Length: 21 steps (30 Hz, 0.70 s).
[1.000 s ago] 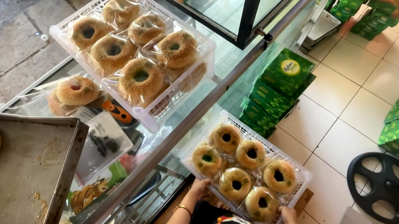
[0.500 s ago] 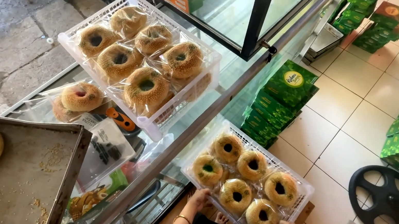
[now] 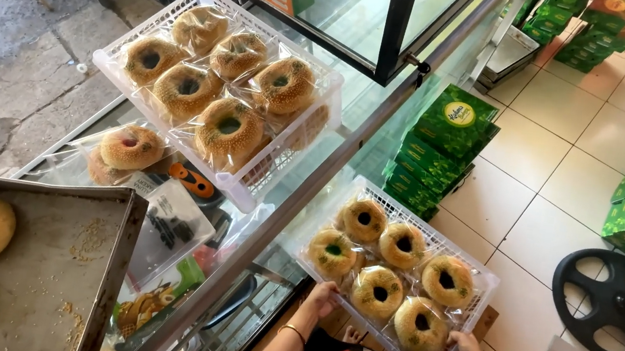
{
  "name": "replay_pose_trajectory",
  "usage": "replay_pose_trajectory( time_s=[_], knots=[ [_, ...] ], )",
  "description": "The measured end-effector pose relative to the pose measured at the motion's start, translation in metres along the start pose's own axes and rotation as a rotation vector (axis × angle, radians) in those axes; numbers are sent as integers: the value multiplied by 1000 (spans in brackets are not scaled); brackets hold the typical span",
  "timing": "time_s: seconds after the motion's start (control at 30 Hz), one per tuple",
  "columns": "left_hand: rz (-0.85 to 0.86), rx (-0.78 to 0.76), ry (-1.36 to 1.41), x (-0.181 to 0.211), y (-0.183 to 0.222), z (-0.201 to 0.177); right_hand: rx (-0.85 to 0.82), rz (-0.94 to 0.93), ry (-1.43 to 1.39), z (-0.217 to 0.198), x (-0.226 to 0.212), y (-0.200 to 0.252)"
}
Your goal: The person places sesame-covered rings into clear plastic bags and then arranges the bagged items into white plastic crates.
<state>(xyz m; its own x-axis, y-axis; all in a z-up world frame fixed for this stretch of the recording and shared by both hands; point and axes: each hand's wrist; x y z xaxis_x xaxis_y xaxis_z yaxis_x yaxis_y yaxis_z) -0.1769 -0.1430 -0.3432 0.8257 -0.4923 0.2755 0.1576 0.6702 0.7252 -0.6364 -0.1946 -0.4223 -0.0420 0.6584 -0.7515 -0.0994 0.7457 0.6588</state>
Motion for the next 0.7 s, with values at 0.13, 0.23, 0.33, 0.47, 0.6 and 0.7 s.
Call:
replay_pose_trajectory(
  time_s=[0.13,0.23,0.33,0.47,0.6,0.7],
  knots=[
    [-24,92,-47,-3,-1,-4,-24,-22,-18,2,-11,22],
    [3,74,-64,-7,1,-1,-26,29,-85,8,-41,57],
    [37,125,-127,-15,5,1,-1,128,-139,15,-69,96],
    [15,82,-138,-28,4,13,26,115,-154,-18,-53,108],
    [-9,111,-106,-32,31,50,54,51,-180,-33,-63,133],
    [-29,50,-123,-44,24,56,114,35,-201,-42,-70,152]
  ],
)
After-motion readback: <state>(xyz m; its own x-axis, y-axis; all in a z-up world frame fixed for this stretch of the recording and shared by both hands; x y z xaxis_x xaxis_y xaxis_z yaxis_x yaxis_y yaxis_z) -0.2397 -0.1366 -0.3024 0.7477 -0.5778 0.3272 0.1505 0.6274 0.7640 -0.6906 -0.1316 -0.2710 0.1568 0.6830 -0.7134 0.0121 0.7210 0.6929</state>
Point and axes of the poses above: each hand's wrist, its own y-axis away from the middle knuckle, its own z-axis out of the palm, x = y × z, and after that the axes turned 5 degrees about -z, right-handed
